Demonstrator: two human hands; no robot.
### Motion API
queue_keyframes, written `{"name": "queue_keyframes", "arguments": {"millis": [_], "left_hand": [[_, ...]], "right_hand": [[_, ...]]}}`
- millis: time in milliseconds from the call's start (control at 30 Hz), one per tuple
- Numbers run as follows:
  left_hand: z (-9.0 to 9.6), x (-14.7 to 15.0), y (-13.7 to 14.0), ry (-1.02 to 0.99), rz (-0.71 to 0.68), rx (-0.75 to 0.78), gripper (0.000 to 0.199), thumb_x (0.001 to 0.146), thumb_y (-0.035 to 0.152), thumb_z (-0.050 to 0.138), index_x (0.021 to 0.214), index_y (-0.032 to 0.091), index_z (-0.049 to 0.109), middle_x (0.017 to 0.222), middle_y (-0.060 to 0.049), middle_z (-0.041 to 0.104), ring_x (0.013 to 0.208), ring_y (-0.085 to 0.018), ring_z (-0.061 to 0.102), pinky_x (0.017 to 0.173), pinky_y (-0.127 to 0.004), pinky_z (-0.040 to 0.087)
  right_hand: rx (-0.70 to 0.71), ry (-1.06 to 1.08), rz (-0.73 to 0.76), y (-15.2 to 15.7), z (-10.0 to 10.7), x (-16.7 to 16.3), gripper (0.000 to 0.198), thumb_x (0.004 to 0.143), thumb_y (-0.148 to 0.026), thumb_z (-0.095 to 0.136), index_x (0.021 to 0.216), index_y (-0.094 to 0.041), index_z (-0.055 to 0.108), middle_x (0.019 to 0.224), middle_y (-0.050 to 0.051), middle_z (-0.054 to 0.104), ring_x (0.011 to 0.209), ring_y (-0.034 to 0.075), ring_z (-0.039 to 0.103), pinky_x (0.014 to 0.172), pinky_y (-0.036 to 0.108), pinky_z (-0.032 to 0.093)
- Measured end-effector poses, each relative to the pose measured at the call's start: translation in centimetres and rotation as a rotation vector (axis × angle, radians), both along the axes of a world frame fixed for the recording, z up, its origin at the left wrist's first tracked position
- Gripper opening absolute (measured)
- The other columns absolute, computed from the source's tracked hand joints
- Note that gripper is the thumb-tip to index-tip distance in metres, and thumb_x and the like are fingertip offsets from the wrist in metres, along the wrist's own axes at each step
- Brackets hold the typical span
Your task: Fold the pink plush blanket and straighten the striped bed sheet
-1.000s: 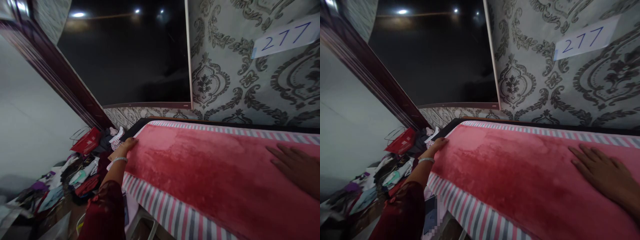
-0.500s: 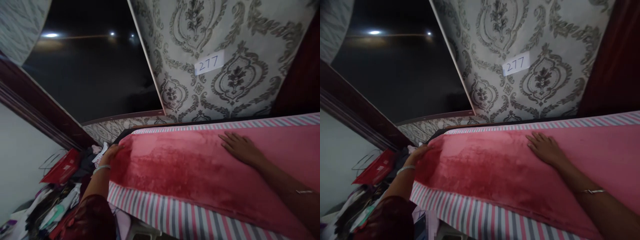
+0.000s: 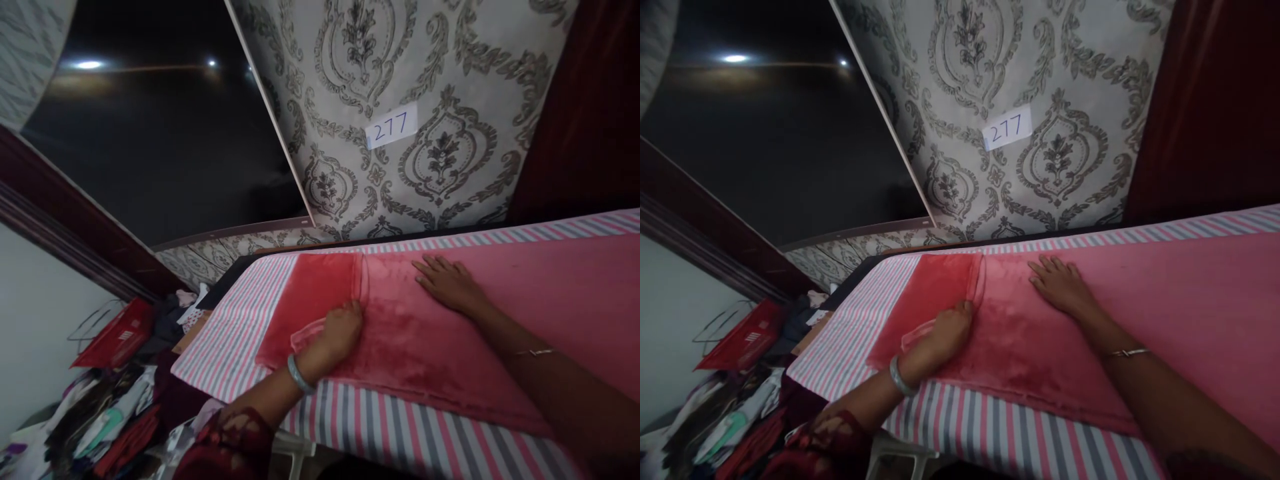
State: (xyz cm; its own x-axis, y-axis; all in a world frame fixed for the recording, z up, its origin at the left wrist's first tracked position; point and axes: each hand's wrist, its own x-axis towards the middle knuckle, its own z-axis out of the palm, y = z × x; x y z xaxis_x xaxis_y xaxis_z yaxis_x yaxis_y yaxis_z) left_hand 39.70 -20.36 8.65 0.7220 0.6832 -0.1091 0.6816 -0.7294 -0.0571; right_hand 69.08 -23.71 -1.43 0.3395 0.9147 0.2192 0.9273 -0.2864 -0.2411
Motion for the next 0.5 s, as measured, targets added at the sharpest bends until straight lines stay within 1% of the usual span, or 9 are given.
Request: {"name": "queue_keyframes", "arguments": {"millis": [33,100,167,233,267,333,400,467,500], "left_hand": [[-0.5,-0.2,-1.2,0.005,0.005,0.024,0.051,0.091,0.003,0.032,0.13,0.011,0.063,0.114,-0.02,0.072,0.096,-0.028,0.072,0.084,-0.041,0.056],[-0.5,-1.6,-2.8,-0.004,-0.003,0.063,0.055,0.091,0.008,0.042,0.145,0.012,0.052,0.119,-0.021,0.071,0.104,-0.032,0.071,0.089,-0.045,0.055],[-0.1,-3.9,-3.5,-0.042,-0.01,0.108,0.064,0.09,0.02,0.055,0.152,0.016,0.044,0.122,-0.019,0.07,0.113,-0.033,0.068,0.097,-0.047,0.052],[-0.1,-6.5,-3.9,-0.113,0.015,0.15,0.073,0.088,0.03,0.063,0.156,0.019,0.04,0.126,-0.018,0.069,0.118,-0.034,0.066,0.102,-0.05,0.05],[-0.4,-7.8,-4.2,-0.154,0.037,0.171,0.074,0.087,0.032,0.065,0.155,0.019,0.04,0.127,-0.017,0.069,0.118,-0.034,0.065,0.101,-0.051,0.051],[-1.7,-9.8,-4.7,-0.248,0.063,0.207,0.072,0.086,0.034,0.067,0.153,0.02,0.044,0.128,-0.017,0.068,0.116,-0.035,0.065,0.098,-0.052,0.052],[-3.4,-10.9,-5.4,-0.345,0.054,0.225,0.063,0.086,0.035,0.066,0.146,0.021,0.052,0.127,-0.016,0.068,0.113,-0.034,0.066,0.095,-0.051,0.054],[-5.2,-11.2,-6.2,-0.436,0.035,0.225,0.05,0.088,0.035,0.064,0.137,0.023,0.058,0.123,-0.015,0.069,0.109,-0.033,0.066,0.093,-0.051,0.055],[-6.0,-11.3,-6.5,-0.48,0.033,0.225,0.046,0.089,0.035,0.063,0.134,0.024,0.06,0.121,-0.014,0.069,0.108,-0.033,0.066,0.093,-0.051,0.055]], "right_hand": [[0.008,-0.002,0.001,0.1,-0.2,0.1,0.061,0.1,-0.049,0.027,0.15,-0.028,0.054,0.162,0.009,0.041,0.148,0.034,0.038,0.117,0.062,0.033],[0.019,-0.005,-0.001,0.2,-0.5,0.2,0.06,0.1,-0.049,0.027,0.15,-0.028,0.054,0.161,0.009,0.041,0.148,0.034,0.037,0.117,0.062,0.032],[0.027,-0.002,0.001,0.3,-0.5,0.2,0.059,0.1,-0.049,0.028,0.149,-0.028,0.054,0.161,0.008,0.042,0.148,0.033,0.037,0.117,0.063,0.032],[0.038,0.018,-0.002,0.1,-0.1,0.3,0.058,0.1,-0.047,0.031,0.147,-0.026,0.057,0.16,0.009,0.044,0.148,0.033,0.038,0.117,0.062,0.033],[0.053,0.035,-0.008,0.0,0.2,0.3,0.056,0.1,-0.044,0.033,0.145,-0.024,0.059,0.159,0.01,0.045,0.147,0.033,0.04,0.117,0.06,0.034],[0.122,0.079,-0.013,-0.4,1.0,0.2,0.054,0.099,-0.037,0.036,0.141,-0.019,0.063,0.155,0.013,0.049,0.145,0.031,0.043,0.118,0.055,0.035],[0.225,0.153,-0.003,-0.6,1.9,-0.4,0.052,0.098,-0.033,0.037,0.138,-0.016,0.065,0.15,0.013,0.055,0.141,0.028,0.048,0.118,0.047,0.039],[0.287,0.258,0.025,-0.4,2.9,-1.4,0.05,0.097,-0.032,0.04,0.136,-0.016,0.066,0.141,0.012,0.062,0.129,0.027,0.058,0.11,0.042,0.047],[0.287,0.313,0.044,-0.2,3.3,-2.1,0.048,0.096,-0.031,0.042,0.135,-0.016,0.067,0.135,0.012,0.066,0.12,0.026,0.064,0.105,0.04,0.051]]}}
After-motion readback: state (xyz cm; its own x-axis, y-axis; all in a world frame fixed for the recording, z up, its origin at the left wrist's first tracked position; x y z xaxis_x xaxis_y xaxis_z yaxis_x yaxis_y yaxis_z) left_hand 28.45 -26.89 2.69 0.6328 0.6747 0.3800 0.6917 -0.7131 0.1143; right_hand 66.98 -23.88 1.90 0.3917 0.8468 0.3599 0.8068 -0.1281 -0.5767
